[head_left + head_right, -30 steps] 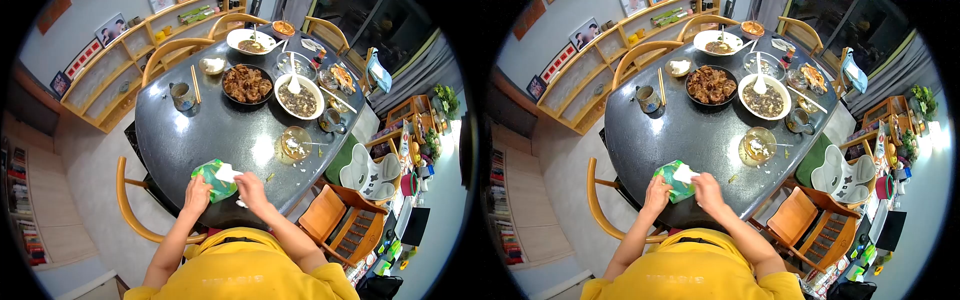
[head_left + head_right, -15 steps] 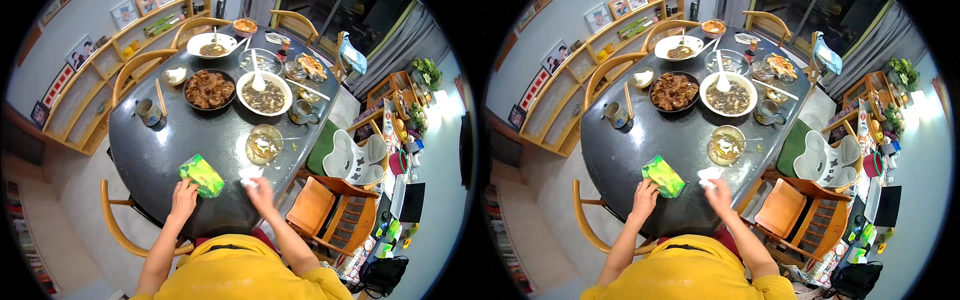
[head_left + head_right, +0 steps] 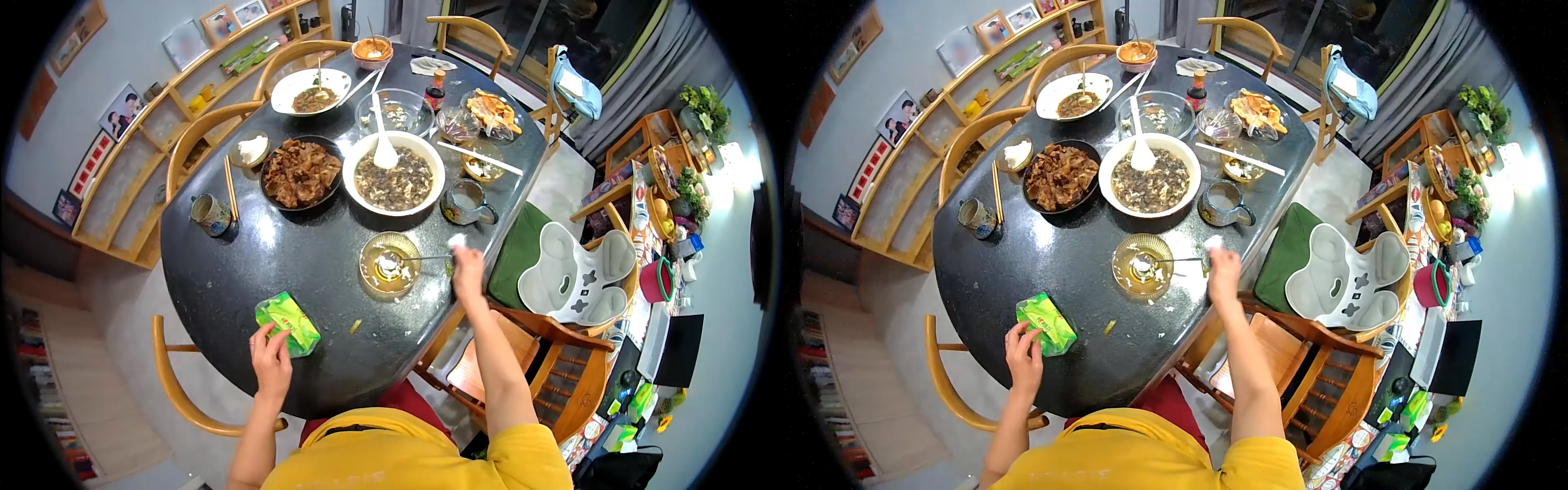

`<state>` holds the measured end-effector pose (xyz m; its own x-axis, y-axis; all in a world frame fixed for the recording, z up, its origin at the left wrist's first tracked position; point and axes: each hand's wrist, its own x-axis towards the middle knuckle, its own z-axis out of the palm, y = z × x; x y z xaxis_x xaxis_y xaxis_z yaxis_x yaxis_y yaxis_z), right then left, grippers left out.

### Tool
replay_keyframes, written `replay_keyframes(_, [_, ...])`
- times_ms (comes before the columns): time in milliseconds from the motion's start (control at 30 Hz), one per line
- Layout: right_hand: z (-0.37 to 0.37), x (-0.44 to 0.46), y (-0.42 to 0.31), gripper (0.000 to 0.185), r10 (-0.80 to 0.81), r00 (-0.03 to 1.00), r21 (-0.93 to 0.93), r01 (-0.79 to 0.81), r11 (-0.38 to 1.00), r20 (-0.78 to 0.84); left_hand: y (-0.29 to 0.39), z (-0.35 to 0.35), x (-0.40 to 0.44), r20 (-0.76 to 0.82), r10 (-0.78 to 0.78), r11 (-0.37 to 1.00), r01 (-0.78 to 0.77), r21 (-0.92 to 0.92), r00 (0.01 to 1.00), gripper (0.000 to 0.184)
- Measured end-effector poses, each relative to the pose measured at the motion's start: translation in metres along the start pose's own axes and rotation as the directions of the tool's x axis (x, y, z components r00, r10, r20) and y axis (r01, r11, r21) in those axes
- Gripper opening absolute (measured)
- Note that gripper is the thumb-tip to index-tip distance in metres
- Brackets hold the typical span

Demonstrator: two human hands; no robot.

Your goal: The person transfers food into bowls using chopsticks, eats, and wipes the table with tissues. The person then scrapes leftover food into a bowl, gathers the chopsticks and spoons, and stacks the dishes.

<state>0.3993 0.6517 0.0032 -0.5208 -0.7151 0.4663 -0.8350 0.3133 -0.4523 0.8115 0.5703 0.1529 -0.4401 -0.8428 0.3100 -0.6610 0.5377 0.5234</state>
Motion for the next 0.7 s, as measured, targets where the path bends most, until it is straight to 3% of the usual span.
replay_keyframes(33, [0.005,-0.010,-0.014,0.032,-0.050,0.998,0.062,0.047,0.997,0.037,0.015,0.005,0.001,-0.043,-0.020,0.998,0.017,-0.067,0.999,0.020])
replay_keyframes(100, [-0.006,-0.019,-0.046,0.027,-0.124,0.991,0.155,0.115,0.981,0.050,0.043,0.023,0.001,0.079,-0.145,0.921,0.164,-0.354,0.986,0.021])
replay_keyframes(167, [-0.015,-0.020,-0.055,0.024,0.006,0.982,0.395,-0.080,0.915,0.186,0.068,0.056,0.003,0.424,-0.305,0.494,0.523,-0.695,0.852,0.036])
replay_keyframes(233, [-0.017,-0.007,-0.044,0.024,0.171,0.960,0.442,-0.256,0.860,0.224,0.073,0.097,0.013,0.698,-0.291,0.135,0.751,-0.647,0.654,0.057])
replay_keyframes(300, [-0.012,0.014,-0.024,0.029,0.232,0.968,0.446,-0.250,0.859,0.095,0.081,0.133,0.028,0.796,-0.280,-0.126,0.801,-0.585,0.537,0.063])
replay_keyframes(333, [-0.016,0.024,-0.018,0.034,0.279,0.949,0.373,-0.314,0.873,0.146,0.087,0.146,0.038,0.792,-0.282,-0.126,0.797,-0.590,0.542,0.063])
replay_keyframes(367, [-0.011,0.026,-0.012,0.034,0.250,0.964,0.313,-0.267,0.911,0.096,0.092,0.158,0.048,0.776,-0.262,-0.159,0.767,-0.622,0.574,0.061])
replay_keyframes(500, [0.006,-0.004,-0.034,0.027,0.037,0.953,0.167,-0.091,0.982,0.301,0.086,0.192,0.060,0.715,-0.307,-0.245,0.674,-0.697,0.628,0.053])
replay_keyframes(567, [-0.002,-0.005,-0.050,0.026,-0.090,0.953,0.402,-0.037,0.915,0.291,0.087,0.194,0.064,0.689,-0.338,-0.211,0.661,-0.720,0.641,0.054])
replay_keyframes(633, [-0.007,0.007,-0.052,0.024,0.189,0.935,0.404,-0.303,0.863,0.299,0.082,0.183,0.068,0.666,-0.363,-0.227,0.631,-0.742,0.652,0.055])
replay_keyframes(667, [-0.010,0.024,-0.046,0.023,0.187,0.948,0.417,-0.283,0.864,0.256,0.078,0.174,0.069,0.644,-0.331,-0.203,0.615,-0.762,0.690,0.054])
replay_keyframes(700, [-0.001,0.035,-0.037,0.023,0.133,0.989,0.364,-0.146,0.920,0.063,0.072,0.165,0.072,0.648,-0.324,-0.192,0.623,-0.758,0.689,0.055])
